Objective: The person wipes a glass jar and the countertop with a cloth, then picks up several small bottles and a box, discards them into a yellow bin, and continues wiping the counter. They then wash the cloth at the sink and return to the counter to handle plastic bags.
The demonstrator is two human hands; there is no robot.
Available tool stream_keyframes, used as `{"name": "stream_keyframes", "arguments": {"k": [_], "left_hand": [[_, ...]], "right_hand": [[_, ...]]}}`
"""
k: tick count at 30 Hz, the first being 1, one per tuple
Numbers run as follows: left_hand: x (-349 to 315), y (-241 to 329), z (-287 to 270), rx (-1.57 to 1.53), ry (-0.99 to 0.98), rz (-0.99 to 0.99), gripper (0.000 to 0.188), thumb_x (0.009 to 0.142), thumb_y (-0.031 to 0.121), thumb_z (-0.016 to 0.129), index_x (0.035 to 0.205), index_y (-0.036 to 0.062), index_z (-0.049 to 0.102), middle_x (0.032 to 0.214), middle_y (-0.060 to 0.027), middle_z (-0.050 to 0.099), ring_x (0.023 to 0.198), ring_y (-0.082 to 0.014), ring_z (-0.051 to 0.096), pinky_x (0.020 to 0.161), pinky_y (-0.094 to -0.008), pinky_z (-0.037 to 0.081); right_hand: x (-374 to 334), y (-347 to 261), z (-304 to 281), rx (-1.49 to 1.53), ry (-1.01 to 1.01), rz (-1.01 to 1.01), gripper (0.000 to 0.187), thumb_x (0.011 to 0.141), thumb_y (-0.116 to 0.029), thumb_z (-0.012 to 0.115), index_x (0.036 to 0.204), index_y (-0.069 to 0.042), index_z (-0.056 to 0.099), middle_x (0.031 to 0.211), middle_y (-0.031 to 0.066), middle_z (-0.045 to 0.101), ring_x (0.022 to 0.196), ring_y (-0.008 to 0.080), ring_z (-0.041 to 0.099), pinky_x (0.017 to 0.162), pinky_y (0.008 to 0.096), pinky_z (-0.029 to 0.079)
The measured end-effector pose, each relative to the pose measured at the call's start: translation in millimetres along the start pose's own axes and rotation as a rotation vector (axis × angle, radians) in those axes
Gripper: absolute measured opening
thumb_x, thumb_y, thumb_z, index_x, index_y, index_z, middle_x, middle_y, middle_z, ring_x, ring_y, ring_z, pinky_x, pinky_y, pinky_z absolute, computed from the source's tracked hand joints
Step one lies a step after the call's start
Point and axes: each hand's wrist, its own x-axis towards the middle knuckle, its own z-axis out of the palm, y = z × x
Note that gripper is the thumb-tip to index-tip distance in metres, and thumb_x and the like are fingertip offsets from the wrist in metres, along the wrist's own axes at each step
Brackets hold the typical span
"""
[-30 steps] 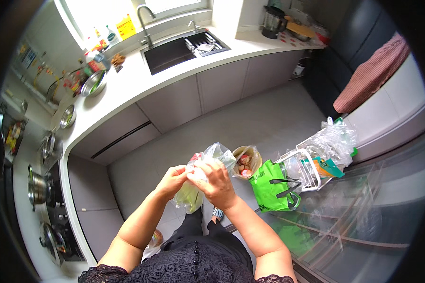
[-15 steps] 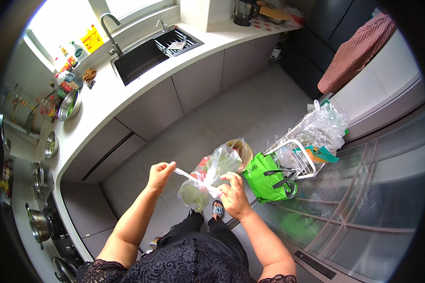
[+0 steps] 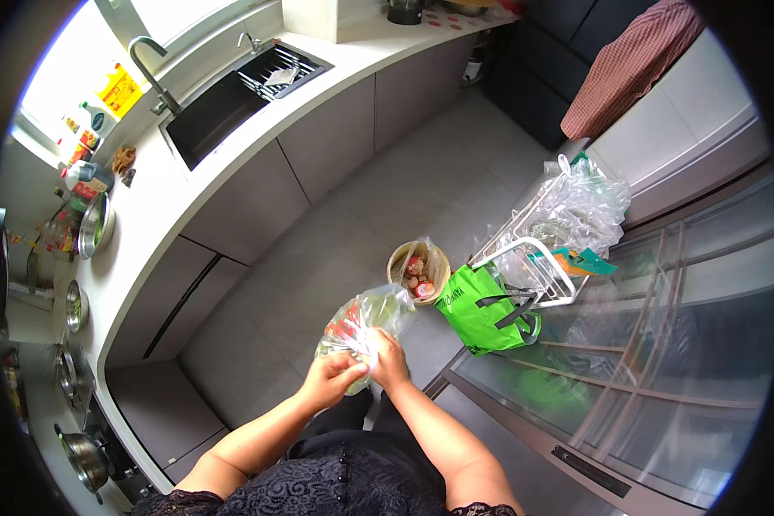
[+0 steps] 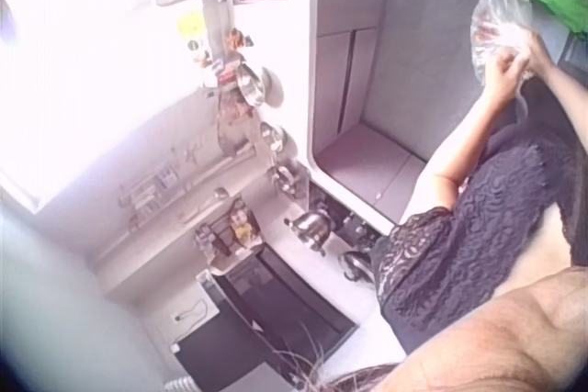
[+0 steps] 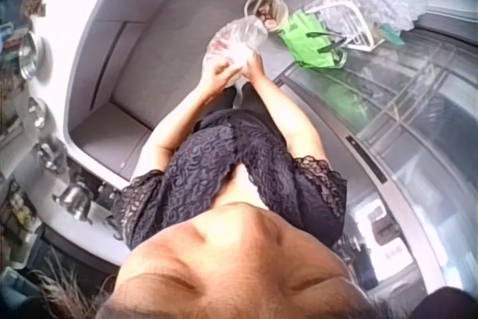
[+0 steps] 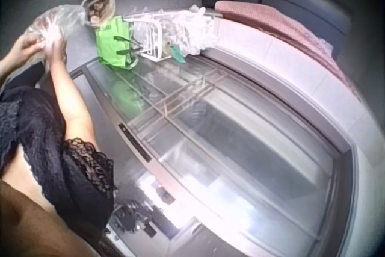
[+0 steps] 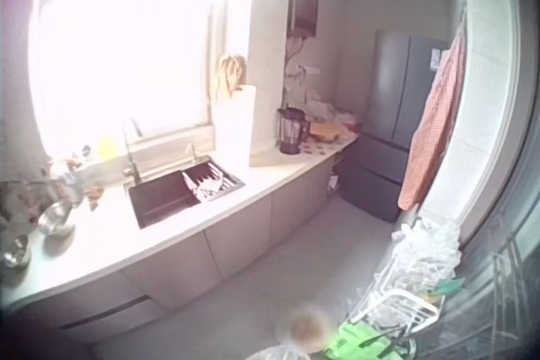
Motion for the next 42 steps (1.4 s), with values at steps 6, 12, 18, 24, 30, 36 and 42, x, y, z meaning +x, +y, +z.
{"name": "stream_keyframes", "arguments": {"k": [6,12,18,24,30,36,42], "left_hand": [[14,-89,-38,0.498,0.21,-0.373,0.122,0.053,0.053,0.084,0.143,0.0045,0.018,0.145,-0.0263,0.017,0.136,-0.0396,0.02,0.109,-0.0448,0.025],[76,-183,16,-0.72,0.084,-0.822,0.083,0.078,0.015,0.072,0.143,0.0201,0.019,0.129,-0.0088,0.045,0.113,-0.0281,0.05,0.08,-0.053,0.049],[224,-296,96,-0.527,0.127,-0.75,0.061,0.076,-0.001,0.063,0.133,0.0075,0.041,0.108,-0.0068,0.06,0.093,-0.0176,0.059,0.077,-0.0297,0.05],[335,-401,174,-0.159,0.099,-0.849,0.06,0.075,0.018,0.068,0.131,0.009,0.048,0.106,-0.0179,0.064,0.099,-0.0305,0.061,0.087,-0.036,0.048],[390,-510,201,0.379,-0.182,-0.85,0.082,0.069,0.042,0.072,0.139,0.0146,0.04,0.131,-0.0307,0.044,0.122,-0.0391,0.046,0.103,-0.0373,0.038],[397,-530,187,0.01,-0.21,-0.912,0.076,0.072,0.033,0.071,0.137,0.0118,0.039,0.12,-0.0241,0.055,0.107,-0.0352,0.057,0.09,-0.0355,0.047],[327,-426,136,-0.079,0.151,-0.771,0.064,0.078,0.014,0.069,0.134,0.0027,0.04,0.118,-0.0189,0.057,0.1,-0.0278,0.06,0.084,-0.0349,0.049]], "right_hand": [[24,65,4,0.474,0.087,0.498,0.015,0.075,-0.003,0.072,0.087,-0.003,0.063,0.093,0.0092,0.068,0.098,0.0238,0.064,0.08,0.0321,0.049],[80,154,3,0.254,-0.089,0.219,0.028,0.07,-0.006,0.073,0.095,-0.004,0.06,0.141,0.0284,0.032,0.13,0.0313,0.037,0.098,0.0402,0.037],[158,303,-16,-0.235,-0.022,0.257,0.057,0.065,-0.029,0.074,0.113,-0.006,0.055,0.142,0.0287,0.029,0.132,0.0423,0.029,0.107,0.0459,0.026],[232,437,-58,-0.367,0.031,0.546,0.051,0.074,-0.028,0.068,0.12,-0.01,0.055,0.136,0.0257,0.041,0.132,0.0402,0.031,0.108,0.044,0.026],[218,461,-14,-0.405,0.155,0.676,0.059,0.082,-0.02,0.059,0.136,-0.005,0.039,0.142,0.0271,0.03,0.132,0.0398,0.031,0.11,0.0423,0.026],[217,464,-13,-0.562,-0.206,0.737,0.074,0.077,-0.011,0.056,0.145,-0.019,0.026,0.15,0.0179,0.021,0.135,0.0405,0.025,0.109,0.0425,0.028],[207,449,-16,-0.799,-0.204,0.781,0.073,0.081,-0.015,0.058,0.145,-0.022,0.024,0.151,0.0145,0.021,0.133,0.0386,0.03,0.103,0.0441,0.037]]}}
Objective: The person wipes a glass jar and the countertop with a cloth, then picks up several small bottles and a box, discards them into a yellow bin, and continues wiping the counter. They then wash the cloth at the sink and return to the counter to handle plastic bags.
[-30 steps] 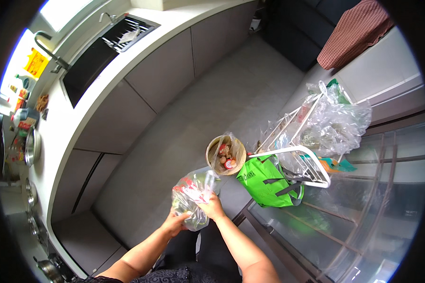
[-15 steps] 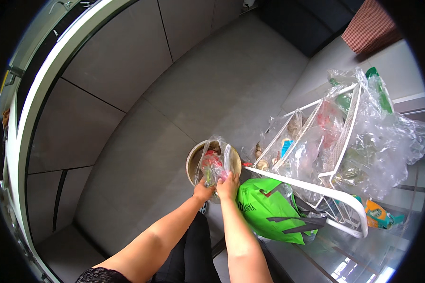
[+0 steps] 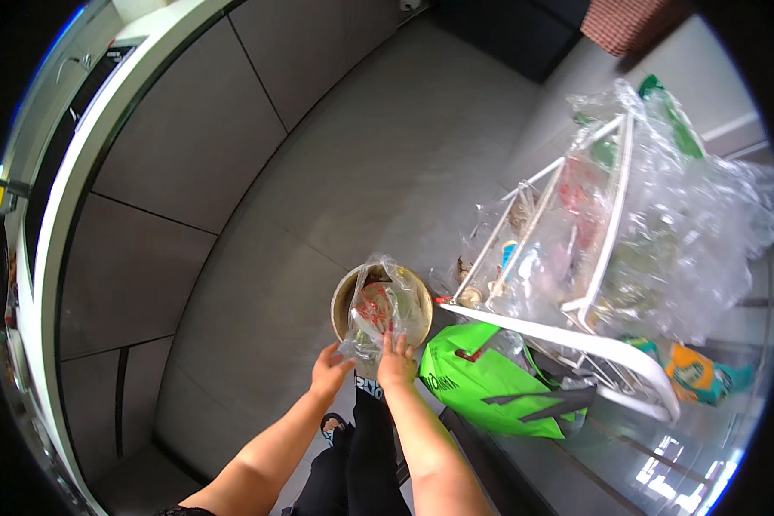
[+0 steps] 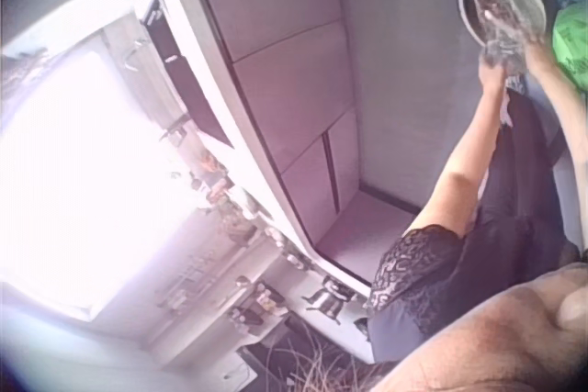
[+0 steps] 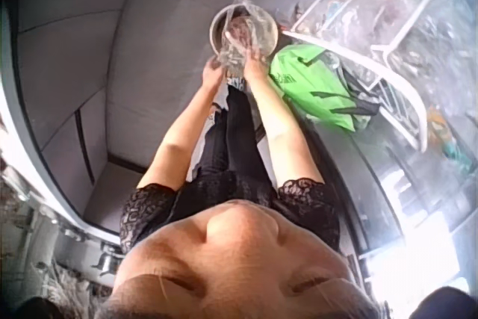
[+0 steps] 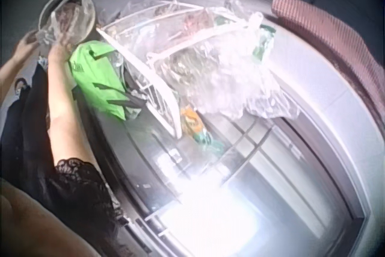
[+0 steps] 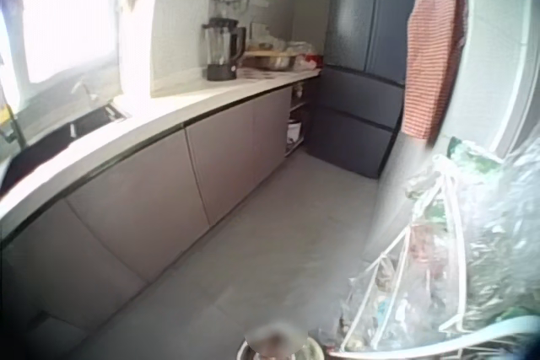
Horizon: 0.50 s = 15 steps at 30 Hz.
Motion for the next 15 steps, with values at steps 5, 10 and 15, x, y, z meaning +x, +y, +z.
{"name": "stream_keyframes", "arguments": {"k": [5,10,15], "left_hand": [[-125,8,-33,-0.019,-0.065,0.06,0.048,0.085,0.008,0.063,0.129,0.0007,0.045,0.118,-0.0176,0.057,0.103,-0.0215,0.058,0.087,-0.0323,0.048],[-262,57,-29,-0.097,-0.418,0.202,0.03,0.09,0.006,0.058,0.118,-0.0029,0.051,0.102,-0.0103,0.064,0.092,-0.0152,0.061,0.084,-0.0276,0.048],[-394,49,-17,0.141,-0.839,0.306,0.022,0.091,0.007,0.057,0.111,-0.0034,0.054,0.097,-0.0078,0.065,0.088,-0.013,0.061,0.081,-0.0254,0.049]], "right_hand": [[-137,-15,-15,0.449,0.168,-0.188,0.077,0.076,-0.013,0.068,0.142,-0.014,0.029,0.142,0.0241,0.031,0.126,0.0442,0.037,0.101,0.0475,0.037],[-309,-8,-69,0.849,0.262,-0.295,0.063,0.079,-0.005,0.065,0.136,-0.006,0.037,0.121,0.0172,0.053,0.099,0.0297,0.059,0.081,0.0352,0.051],[-493,47,-74,1.06,0.507,-0.214,0.067,0.078,-0.003,0.064,0.138,-0.011,0.035,0.122,0.0131,0.054,0.085,0.0211,0.064,0.073,0.0309,0.053]]}}
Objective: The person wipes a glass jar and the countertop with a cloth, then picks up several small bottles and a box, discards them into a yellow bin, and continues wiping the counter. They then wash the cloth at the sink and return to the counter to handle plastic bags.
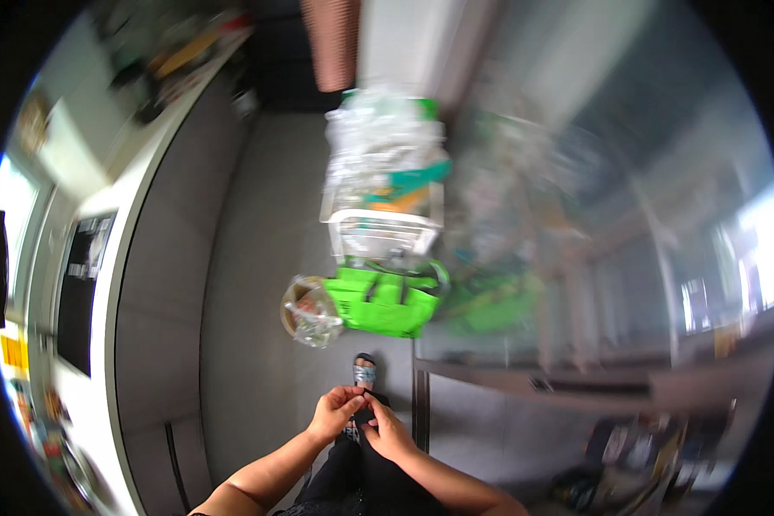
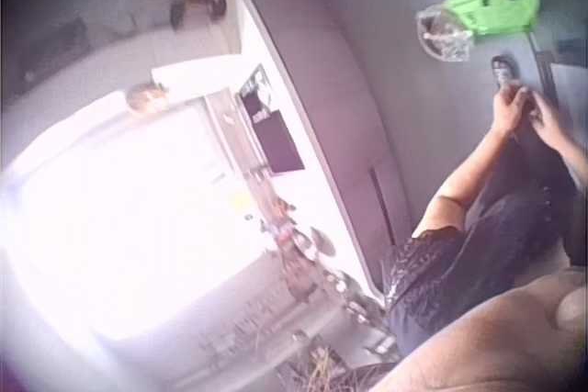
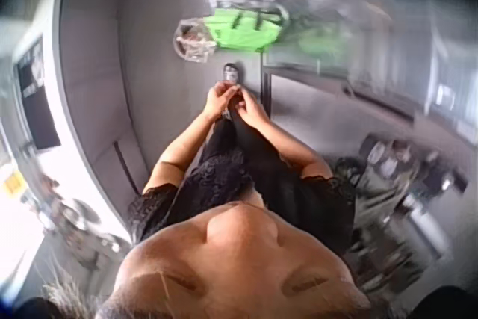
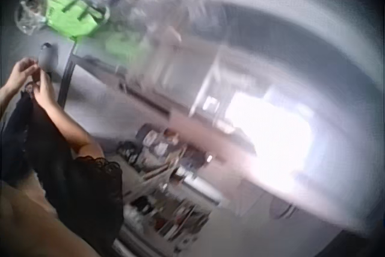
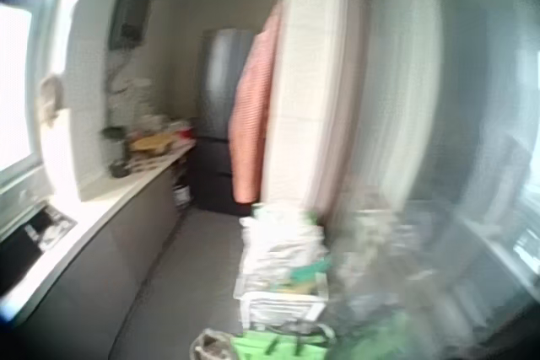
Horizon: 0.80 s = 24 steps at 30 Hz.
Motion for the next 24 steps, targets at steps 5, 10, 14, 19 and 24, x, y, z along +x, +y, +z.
{"name": "stream_keyframes", "arguments": {"k": [5,10,14,19,24], "left_hand": [[-70,24,139,0.308,-0.453,-0.153,0.023,0.089,0.007,0.06,0.109,-0.0042,0.056,0.096,-0.0077,0.065,0.088,-0.0129,0.061,0.078,-0.025,0.049],[-93,-18,280,0.539,-0.811,-0.237,0.024,0.086,0.01,0.065,0.106,-0.0026,0.06,0.091,-0.0064,0.066,0.084,-0.0112,0.061,0.077,-0.0237,0.05],[-111,-54,391,0.661,-0.913,-0.308,0.026,0.085,0.012,0.067,0.106,-0.0021,0.061,0.092,-0.0086,0.066,0.085,-0.0144,0.062,0.08,-0.0268,0.05],[-125,-132,560,0.813,-1.124,-0.348,0.028,0.086,0.015,0.064,0.107,-0.0023,0.058,0.096,-0.0122,0.065,0.086,-0.0191,0.064,0.08,-0.0311,0.052],[-166,-203,738,0.784,-1.33,-0.5,0.023,0.088,0.013,0.062,0.105,-0.001,0.059,0.095,-0.0121,0.065,0.085,-0.02,0.064,0.08,-0.0327,0.052]], "right_hand": [[-140,18,-95,0.011,0.337,0.169,0.067,0.078,-0.006,0.067,0.137,-0.008,0.036,0.114,0.018,0.055,0.072,0.0209,0.063,0.068,0.0306,0.052],[-260,95,-174,-0.101,0.857,0.205,0.066,0.079,-0.009,0.067,0.137,-0.007,0.035,0.111,0.0192,0.055,0.069,0.0197,0.06,0.068,0.0304,0.05],[-341,131,-239,0.161,1.183,0.423,0.066,0.08,-0.01,0.067,0.137,-0.008,0.035,0.111,0.0164,0.056,0.07,0.0171,0.059,0.068,0.0294,0.05],[-449,201,-334,0.418,1.47,0.553,0.065,0.079,-0.018,0.067,0.136,-0.009,0.037,0.115,0.0179,0.058,0.074,0.0235,0.063,0.073,0.0335,0.051],[-586,240,-424,0.499,1.722,0.638,0.064,0.079,-0.02,0.066,0.136,-0.009,0.038,0.114,0.0181,0.059,0.08,0.0246,0.065,0.076,0.0354,0.052]]}}
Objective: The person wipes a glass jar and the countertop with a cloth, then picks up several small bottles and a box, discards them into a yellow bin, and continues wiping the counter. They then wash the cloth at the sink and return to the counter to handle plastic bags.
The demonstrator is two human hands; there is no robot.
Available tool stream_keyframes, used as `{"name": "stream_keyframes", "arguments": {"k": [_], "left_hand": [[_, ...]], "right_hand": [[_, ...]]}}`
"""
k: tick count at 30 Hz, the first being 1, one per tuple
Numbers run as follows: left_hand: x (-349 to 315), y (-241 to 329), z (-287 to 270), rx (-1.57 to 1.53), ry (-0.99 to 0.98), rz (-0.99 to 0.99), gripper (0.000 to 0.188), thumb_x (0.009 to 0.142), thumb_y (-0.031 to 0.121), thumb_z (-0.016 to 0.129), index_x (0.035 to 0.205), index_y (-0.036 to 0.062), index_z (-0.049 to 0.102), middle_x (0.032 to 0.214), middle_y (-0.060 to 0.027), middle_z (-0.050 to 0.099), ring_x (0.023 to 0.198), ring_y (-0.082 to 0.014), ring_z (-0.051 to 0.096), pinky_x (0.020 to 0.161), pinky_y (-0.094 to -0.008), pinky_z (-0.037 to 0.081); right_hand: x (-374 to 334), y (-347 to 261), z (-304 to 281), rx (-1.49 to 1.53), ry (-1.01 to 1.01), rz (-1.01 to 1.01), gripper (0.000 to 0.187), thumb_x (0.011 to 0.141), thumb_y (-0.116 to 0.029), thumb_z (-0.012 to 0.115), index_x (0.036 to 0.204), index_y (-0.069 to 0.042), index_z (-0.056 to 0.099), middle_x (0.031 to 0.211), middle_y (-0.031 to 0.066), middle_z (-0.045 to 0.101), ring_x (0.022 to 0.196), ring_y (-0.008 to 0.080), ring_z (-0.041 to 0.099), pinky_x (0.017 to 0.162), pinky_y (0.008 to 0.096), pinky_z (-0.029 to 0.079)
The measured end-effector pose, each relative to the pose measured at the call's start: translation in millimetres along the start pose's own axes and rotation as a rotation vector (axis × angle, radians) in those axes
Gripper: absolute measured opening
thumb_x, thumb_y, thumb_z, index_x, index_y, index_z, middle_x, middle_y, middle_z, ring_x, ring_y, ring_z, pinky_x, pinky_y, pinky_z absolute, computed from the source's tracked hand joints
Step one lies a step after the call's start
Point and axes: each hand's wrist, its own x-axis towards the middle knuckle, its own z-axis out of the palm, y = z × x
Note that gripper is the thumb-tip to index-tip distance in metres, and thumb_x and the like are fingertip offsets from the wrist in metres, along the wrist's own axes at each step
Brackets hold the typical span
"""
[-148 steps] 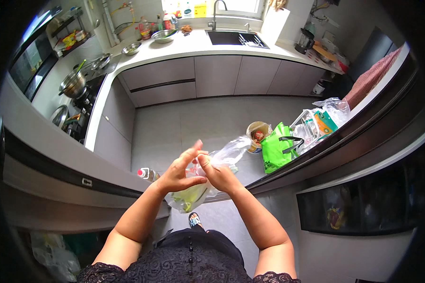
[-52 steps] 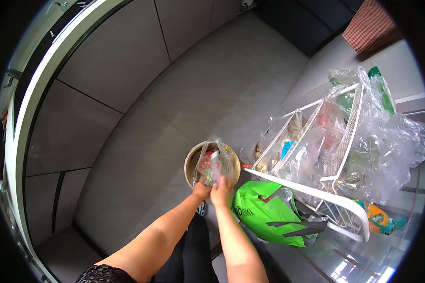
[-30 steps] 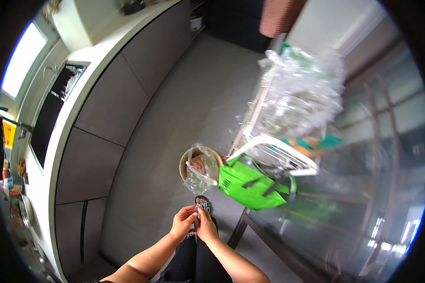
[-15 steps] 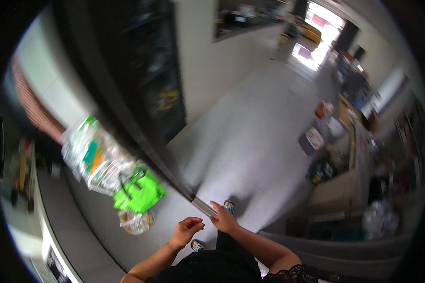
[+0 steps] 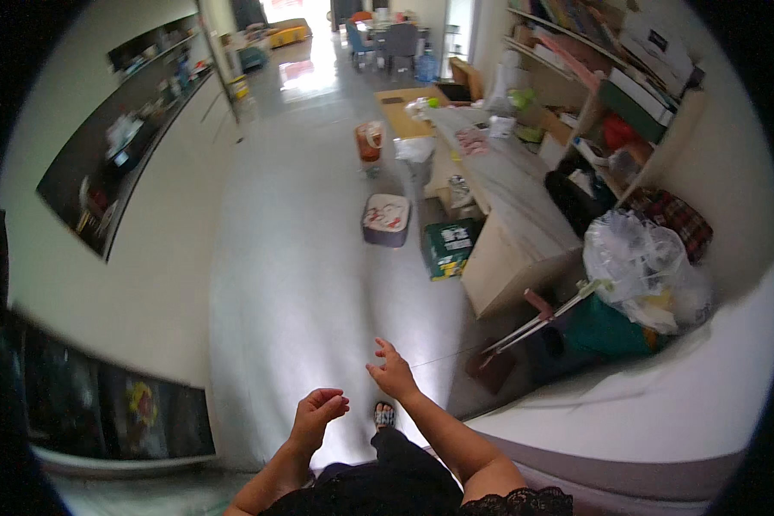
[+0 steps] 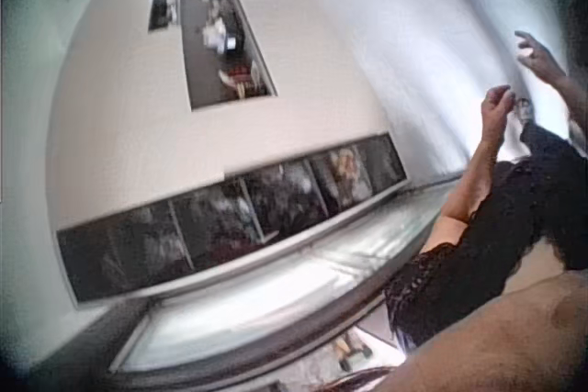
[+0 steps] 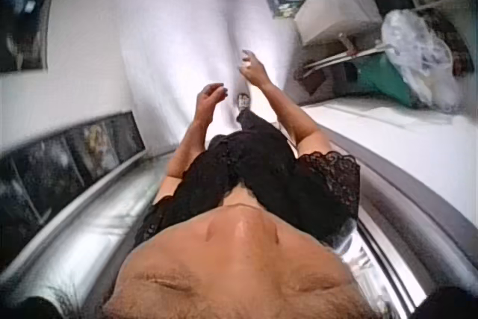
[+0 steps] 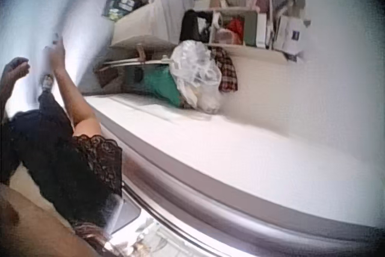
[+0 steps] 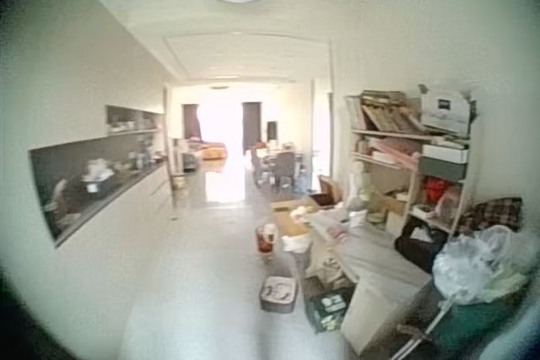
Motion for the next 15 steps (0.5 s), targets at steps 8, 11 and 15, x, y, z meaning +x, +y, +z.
{"name": "stream_keyframes", "arguments": {"k": [8,11,15], "left_hand": [[209,95,55,0.081,-0.186,-0.114,0.018,0.089,0.011,0.06,0.103,0.0,0.059,0.093,-0.0112,0.065,0.084,-0.0199,0.064,0.078,-0.0331,0.053],[291,113,54,0.101,-0.236,-0.169,0.019,0.089,0.012,0.06,0.103,-0.0003,0.059,0.093,-0.0117,0.065,0.084,-0.0202,0.064,0.078,-0.0329,0.053],[391,163,71,0.207,-0.277,-0.191,0.025,0.087,0.014,0.063,0.108,0.0012,0.058,0.093,-0.0126,0.065,0.084,-0.021,0.064,0.08,-0.0336,0.053]], "right_hand": [[139,8,-116,0.07,0.429,0.125,0.062,0.077,-0.02,0.067,0.133,-0.008,0.042,0.113,0.0163,0.06,0.078,0.0233,0.065,0.074,0.0343,0.051],[196,39,-136,0.07,0.558,0.152,0.062,0.076,-0.021,0.068,0.132,-0.008,0.042,0.112,0.0159,0.06,0.078,0.0245,0.065,0.074,0.0356,0.051],[266,54,-169,-0.072,0.611,0.301,0.066,0.076,-0.025,0.069,0.134,-0.013,0.039,0.112,0.0123,0.061,0.098,0.0261,0.061,0.084,0.0392,0.047]]}}
